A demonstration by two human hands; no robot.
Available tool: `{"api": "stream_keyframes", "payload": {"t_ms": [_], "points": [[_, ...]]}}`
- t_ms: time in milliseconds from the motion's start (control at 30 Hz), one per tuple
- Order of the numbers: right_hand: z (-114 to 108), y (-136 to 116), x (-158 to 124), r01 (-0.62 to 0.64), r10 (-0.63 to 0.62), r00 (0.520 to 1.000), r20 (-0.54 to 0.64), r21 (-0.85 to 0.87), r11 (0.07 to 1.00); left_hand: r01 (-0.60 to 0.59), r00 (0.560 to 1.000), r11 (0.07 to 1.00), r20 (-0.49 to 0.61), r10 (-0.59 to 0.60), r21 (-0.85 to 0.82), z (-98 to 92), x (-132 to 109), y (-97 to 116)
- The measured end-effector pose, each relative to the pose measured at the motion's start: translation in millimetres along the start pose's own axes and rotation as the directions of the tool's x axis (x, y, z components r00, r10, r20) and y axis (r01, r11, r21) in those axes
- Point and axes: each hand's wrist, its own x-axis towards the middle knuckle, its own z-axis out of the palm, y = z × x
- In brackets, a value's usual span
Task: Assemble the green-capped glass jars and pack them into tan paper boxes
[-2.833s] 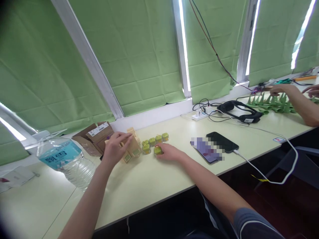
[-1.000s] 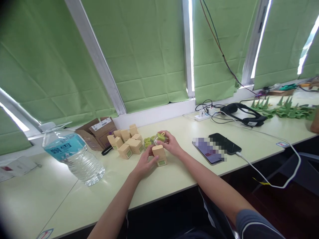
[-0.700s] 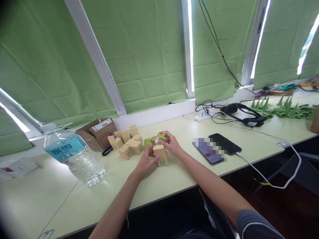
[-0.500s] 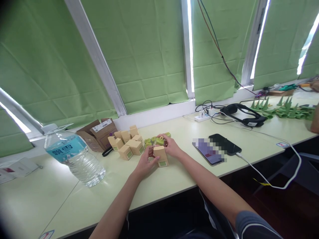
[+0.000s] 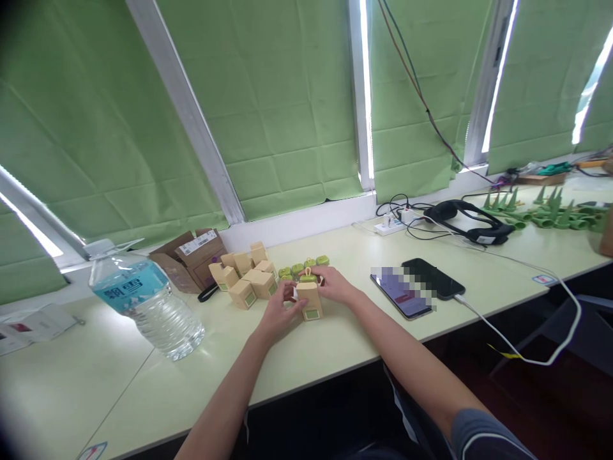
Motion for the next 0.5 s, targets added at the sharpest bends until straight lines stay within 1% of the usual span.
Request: {"api": "stream_keyframes", "payload": {"t_ms": [133,300,500], "points": [[-0.2,-1.7,-0.9,-0.007,0.007,1.000,0.004,0.007,1.000,0.006,1.000,1.000,-0.008,-0.006,0.006,0.0,-0.1,0.4],[2.9,-1.1,-2.1,0.006,-0.006,1.000,0.003,0.087,0.996,0.005,1.000,1.000,-0.008,-0.005,0.016,-0.8,-1.6,2.7],[7.9,-3.7,-1.8,-0.026,0.029,0.999,-0.015,0.158,0.987,-0.010,1.000,1.000,-0.005,0.010,0.027,-2.3,-2.9,5.7]]}}
